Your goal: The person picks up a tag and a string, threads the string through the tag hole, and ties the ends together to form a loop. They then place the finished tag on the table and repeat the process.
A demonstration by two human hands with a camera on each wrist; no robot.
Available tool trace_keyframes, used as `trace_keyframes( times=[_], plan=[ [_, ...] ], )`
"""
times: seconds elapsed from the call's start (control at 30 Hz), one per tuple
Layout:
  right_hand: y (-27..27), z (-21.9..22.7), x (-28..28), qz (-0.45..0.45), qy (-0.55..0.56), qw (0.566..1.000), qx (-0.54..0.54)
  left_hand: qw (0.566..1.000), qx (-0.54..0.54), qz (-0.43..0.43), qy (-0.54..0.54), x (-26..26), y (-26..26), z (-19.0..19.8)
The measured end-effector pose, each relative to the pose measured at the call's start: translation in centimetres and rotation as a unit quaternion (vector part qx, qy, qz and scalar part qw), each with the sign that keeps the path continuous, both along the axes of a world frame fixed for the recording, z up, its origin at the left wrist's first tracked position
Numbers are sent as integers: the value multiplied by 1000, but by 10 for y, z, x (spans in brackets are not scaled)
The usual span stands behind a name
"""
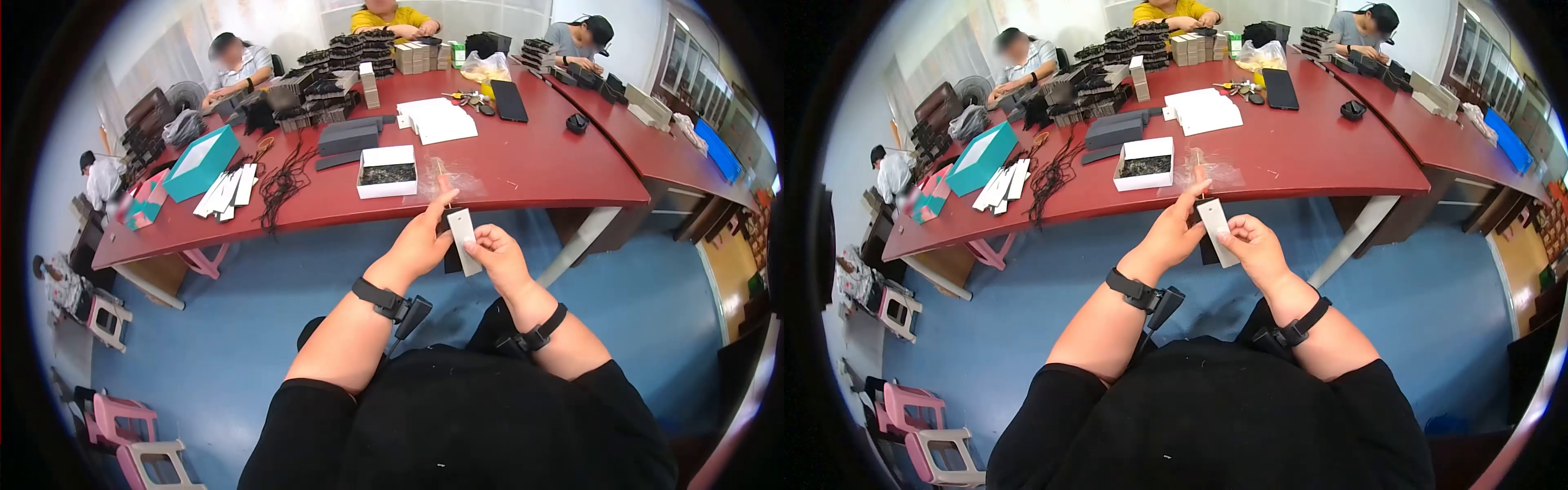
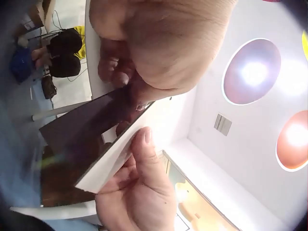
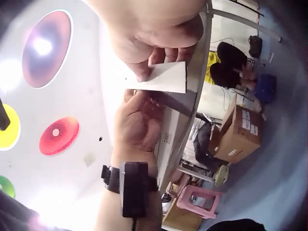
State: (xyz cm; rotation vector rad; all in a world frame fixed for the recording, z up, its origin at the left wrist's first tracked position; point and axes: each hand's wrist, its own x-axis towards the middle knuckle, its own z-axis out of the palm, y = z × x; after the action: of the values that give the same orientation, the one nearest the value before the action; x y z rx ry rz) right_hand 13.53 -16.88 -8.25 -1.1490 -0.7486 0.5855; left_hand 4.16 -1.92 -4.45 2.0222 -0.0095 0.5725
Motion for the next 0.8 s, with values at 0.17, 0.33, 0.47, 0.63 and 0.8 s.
trace_keyframes(
  times=[0.17, 0.33, 0.47, 0.63, 0.8],
  plan=[
    [8, -9, -4, 19, 15, 1000, 0, 999, -14, -7, 28, 0, 3, -5],
    [14, -13, -5, -31, 0, 999, -12, 1000, -28, -14, 4, -2, 8, -15],
    [17, 7, 9, -39, -161, 957, -237, 996, 12, 86, -36, -19, 7, -21],
    [-2, 46, 23, -168, -314, 917, -179, 958, 163, 199, -124, -85, 53, 4],
    [11, 86, 70, -125, -202, 968, -75, 886, 156, 430, -72, -124, 143, 45]
  ],
)
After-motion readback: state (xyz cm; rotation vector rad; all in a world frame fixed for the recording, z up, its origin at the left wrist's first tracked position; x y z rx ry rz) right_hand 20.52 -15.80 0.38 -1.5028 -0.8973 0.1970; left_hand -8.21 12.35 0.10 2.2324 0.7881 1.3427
